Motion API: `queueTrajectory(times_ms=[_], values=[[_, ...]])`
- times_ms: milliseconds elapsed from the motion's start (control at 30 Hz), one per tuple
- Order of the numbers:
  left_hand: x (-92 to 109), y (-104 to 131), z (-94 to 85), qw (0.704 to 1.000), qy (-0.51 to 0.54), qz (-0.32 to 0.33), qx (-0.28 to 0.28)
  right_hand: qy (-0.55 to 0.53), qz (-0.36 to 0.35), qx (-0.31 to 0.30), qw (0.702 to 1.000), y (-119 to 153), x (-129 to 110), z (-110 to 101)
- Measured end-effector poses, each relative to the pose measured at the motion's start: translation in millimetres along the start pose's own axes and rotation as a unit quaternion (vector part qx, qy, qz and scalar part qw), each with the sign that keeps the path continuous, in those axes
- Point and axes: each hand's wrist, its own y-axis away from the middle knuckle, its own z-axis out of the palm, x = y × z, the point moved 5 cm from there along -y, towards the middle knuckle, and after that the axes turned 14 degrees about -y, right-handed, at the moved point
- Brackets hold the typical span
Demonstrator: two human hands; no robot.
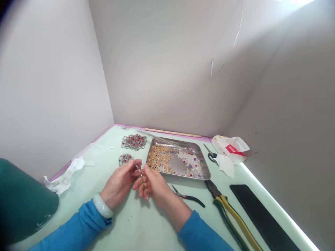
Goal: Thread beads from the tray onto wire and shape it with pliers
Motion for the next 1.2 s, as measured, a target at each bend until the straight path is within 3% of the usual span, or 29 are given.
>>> queueTrajectory(times_ms=[200, 400, 467, 700, 967, 1200], values=[[2.1, -2.7, -3.9, 1.0, -0.006, 0.014, 0.021, 0.046, -0.022, 0.015, 0.999, -0.8, 0.8, -4.7], [9.4, 3.1, 4.6, 0.998, 0.012, 0.045, -0.032, -0.138, 0.048, -0.068, 0.987, 1.7, 1.6, -3.6], [10.2, 3.8, 4.3, 0.998, 0.013, 0.052, -0.027, -0.149, 0.066, -0.08, 0.983, 2.4, 2.7, -2.3], [-1.2, -3.5, -11.5, 0.998, -0.009, 0.007, 0.068, -0.007, 0.029, -0.049, 0.998, -0.4, 11.3, 3.4], [3.9, -3.4, -13.1, 0.992, -0.086, 0.043, 0.075, 0.032, 0.029, -0.007, 0.999, 0.1, 6.5, -1.9], [4.6, -2.4, -16.6, 0.985, -0.122, 0.041, 0.113, 0.222, -0.047, 0.055, 0.972, -0.2, 5.5, -5.1]])
